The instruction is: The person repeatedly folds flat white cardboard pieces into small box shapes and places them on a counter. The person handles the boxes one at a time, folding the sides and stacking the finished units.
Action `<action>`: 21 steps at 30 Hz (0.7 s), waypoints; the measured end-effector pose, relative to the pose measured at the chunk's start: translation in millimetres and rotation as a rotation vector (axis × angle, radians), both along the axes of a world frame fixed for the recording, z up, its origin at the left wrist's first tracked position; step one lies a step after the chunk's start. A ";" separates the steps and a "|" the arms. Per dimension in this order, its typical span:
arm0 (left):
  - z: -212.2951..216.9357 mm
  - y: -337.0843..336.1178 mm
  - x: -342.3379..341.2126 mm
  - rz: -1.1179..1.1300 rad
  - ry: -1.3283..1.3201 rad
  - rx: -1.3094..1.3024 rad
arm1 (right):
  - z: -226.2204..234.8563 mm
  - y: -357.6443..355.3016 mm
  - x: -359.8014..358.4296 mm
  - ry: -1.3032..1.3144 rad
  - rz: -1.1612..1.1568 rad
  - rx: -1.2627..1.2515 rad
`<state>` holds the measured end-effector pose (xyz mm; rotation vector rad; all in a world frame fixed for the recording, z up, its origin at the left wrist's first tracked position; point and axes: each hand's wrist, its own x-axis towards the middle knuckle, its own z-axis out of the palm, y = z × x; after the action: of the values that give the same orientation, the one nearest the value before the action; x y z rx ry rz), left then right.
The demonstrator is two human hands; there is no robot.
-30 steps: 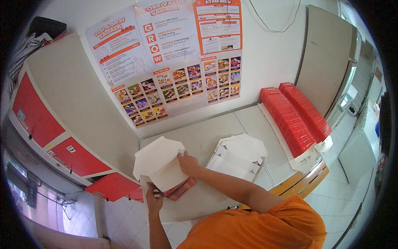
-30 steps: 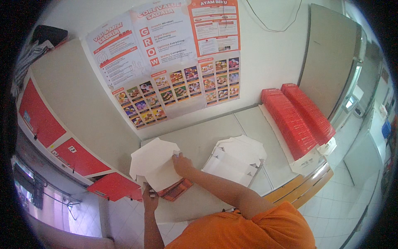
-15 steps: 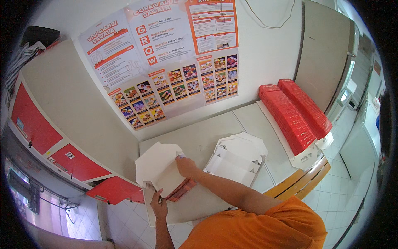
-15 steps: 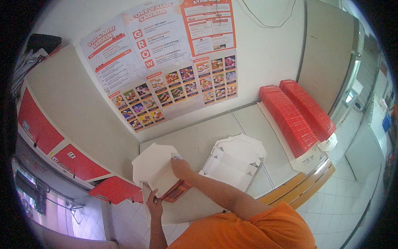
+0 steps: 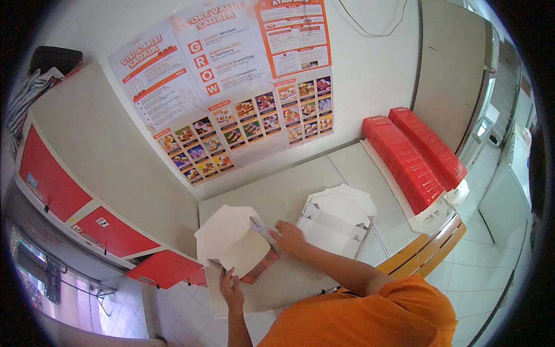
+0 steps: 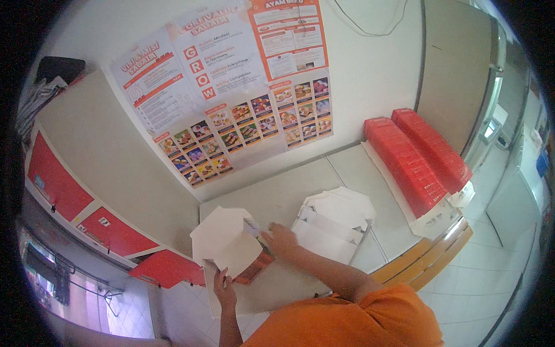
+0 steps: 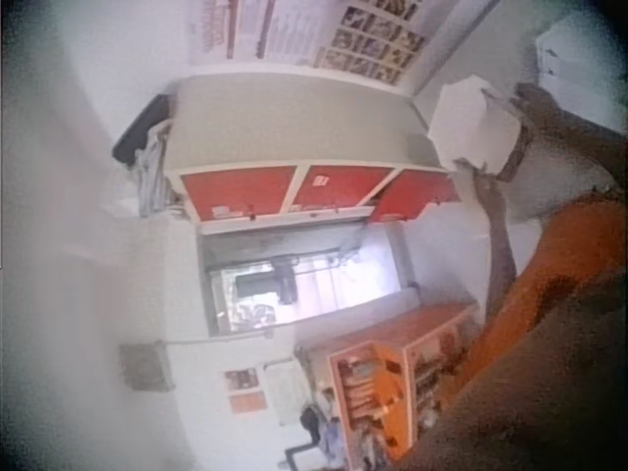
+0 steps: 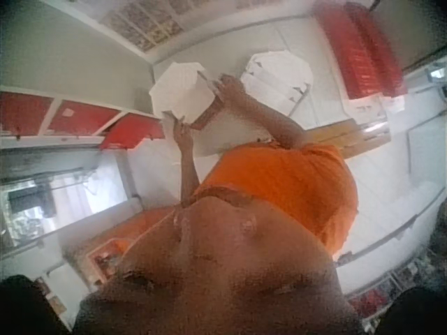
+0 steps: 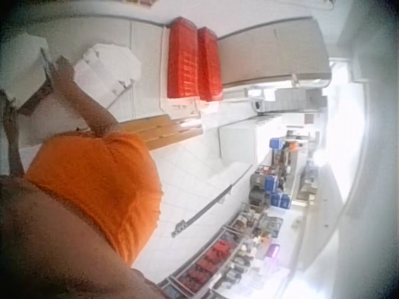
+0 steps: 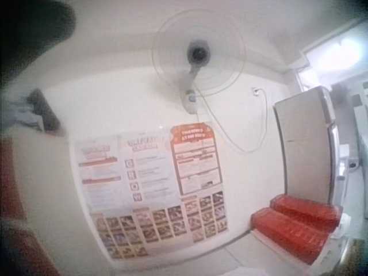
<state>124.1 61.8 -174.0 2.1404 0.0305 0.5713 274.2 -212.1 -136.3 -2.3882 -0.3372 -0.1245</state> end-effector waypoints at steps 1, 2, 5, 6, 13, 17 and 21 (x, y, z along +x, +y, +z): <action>0.8 -4.6 4.3 -0.020 -0.009 -0.045 | -40.8 -25.0 -7.0 -0.128 -0.086 -0.047; -0.9 -2.5 -2.2 -0.004 -0.008 -0.090 | -39.0 -39.2 -32.4 -0.063 -0.088 -0.248; -2.1 -9.1 -2.6 0.067 -0.094 -0.067 | -50.5 -89.6 -84.2 0.204 0.005 -0.556; -2.1 -13.1 -2.3 0.096 -0.134 -0.029 | -67.5 -99.9 -90.3 0.193 0.064 -0.556; 35.7 -60.8 -14.4 0.077 -0.364 0.050 | -52.3 -136.7 -69.4 0.245 -0.044 -0.343; 42.1 -118.7 -5.0 -0.508 -0.116 0.080 | -57.8 -159.9 -42.4 0.384 -0.044 -0.179; 52.8 -181.0 21.6 -0.874 -0.079 0.218 | -96.2 -187.3 -29.5 0.281 0.074 0.085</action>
<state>145.7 -119.3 -121.2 2.0690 -0.9958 0.1340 244.6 -399.4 -232.5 -2.2680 -0.2805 0.2245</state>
